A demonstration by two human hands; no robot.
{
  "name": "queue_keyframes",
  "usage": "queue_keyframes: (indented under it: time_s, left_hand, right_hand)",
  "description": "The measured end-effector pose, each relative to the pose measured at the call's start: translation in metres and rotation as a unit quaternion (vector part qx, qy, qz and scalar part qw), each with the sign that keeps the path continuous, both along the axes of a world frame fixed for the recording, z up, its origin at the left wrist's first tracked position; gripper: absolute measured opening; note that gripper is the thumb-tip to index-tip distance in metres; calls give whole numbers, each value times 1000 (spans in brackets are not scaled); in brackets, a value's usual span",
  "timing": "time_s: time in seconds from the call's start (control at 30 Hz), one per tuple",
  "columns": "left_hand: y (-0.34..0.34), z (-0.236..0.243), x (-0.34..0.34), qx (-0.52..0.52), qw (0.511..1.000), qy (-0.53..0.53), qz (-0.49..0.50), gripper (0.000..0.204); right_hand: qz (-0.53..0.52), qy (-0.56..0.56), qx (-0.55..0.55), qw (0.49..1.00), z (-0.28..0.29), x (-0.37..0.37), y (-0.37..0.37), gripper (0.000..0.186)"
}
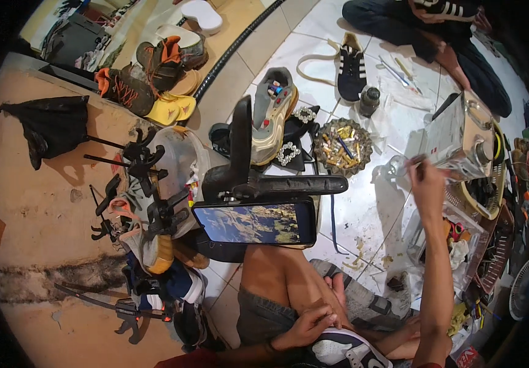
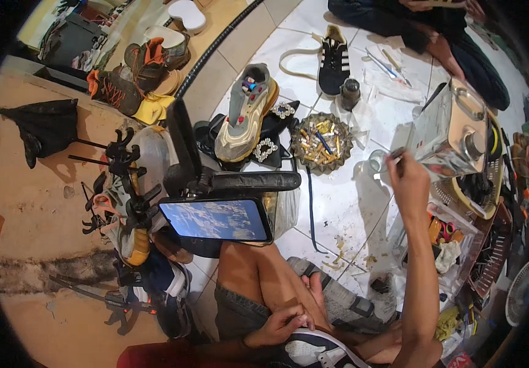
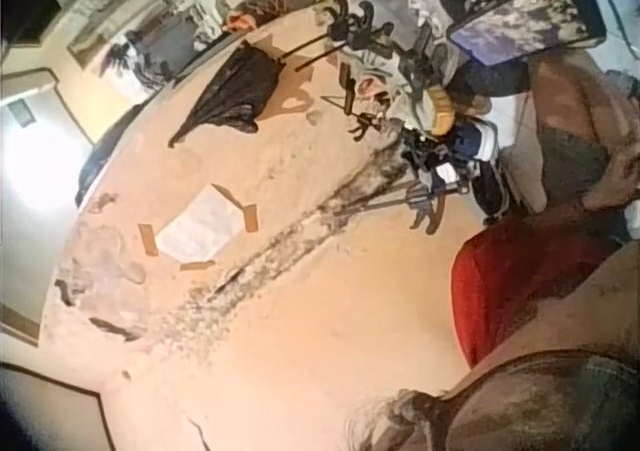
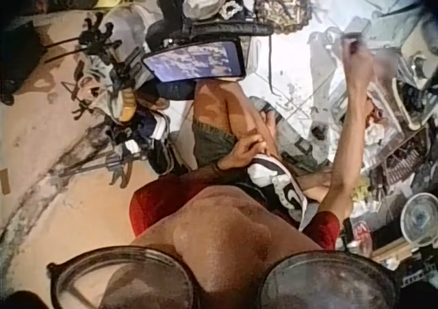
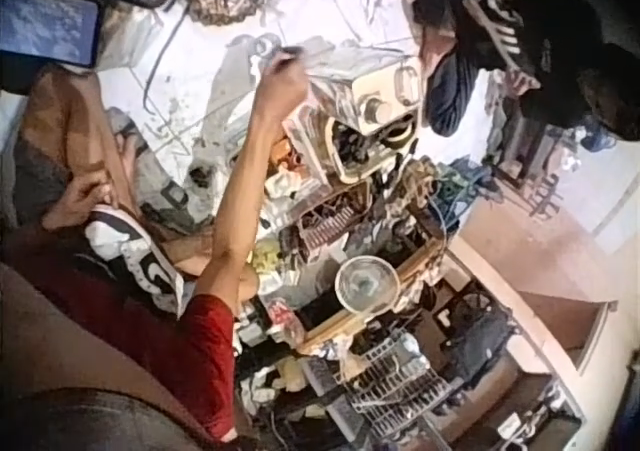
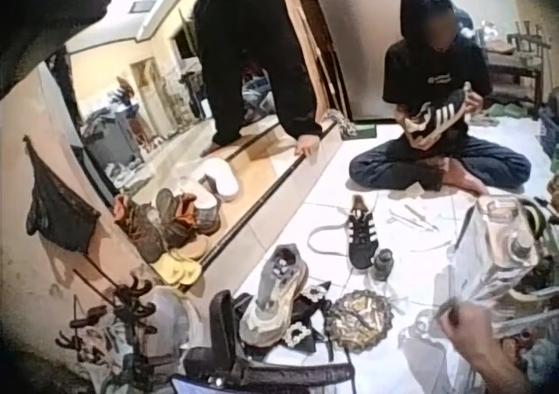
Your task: The recorder is applying a liquid adhesive or paint to the white midsole of a black and white sneaker using a small brush tool.
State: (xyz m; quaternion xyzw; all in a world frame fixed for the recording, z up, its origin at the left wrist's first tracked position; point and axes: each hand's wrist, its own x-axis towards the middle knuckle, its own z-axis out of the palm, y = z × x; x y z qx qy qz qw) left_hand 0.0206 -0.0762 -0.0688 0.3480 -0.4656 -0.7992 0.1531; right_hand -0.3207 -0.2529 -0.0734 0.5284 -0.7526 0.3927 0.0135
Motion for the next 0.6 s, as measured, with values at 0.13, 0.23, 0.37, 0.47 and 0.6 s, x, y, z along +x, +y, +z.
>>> queue_keyframes:
  time_s: [0.13,0.23,0.37,0.47,0.6]
  left_hand:
    - [-5,-2,-2,-26,999,-23,-6,28]
    - [-7,8,-4,-48,998,-33,-23,28]
    - [5,-4,-3,-63,997,-52,7,21]
    - [0,4,-6,-79,997,-14,17,22]
    - [7,-4,-4,-90,995,-18,31,22]
  right_hand:
    - [-12,-66,-60,996,7,5,1,17]
    - [3,68,116,991,-6,-10,7,19]
    - [-29,-178,-56,982,35,0,27,18]
    - [9,-236,-158,959,67,8,49,16]
    - [-13,-242,-183,953,94,-2,110,16]
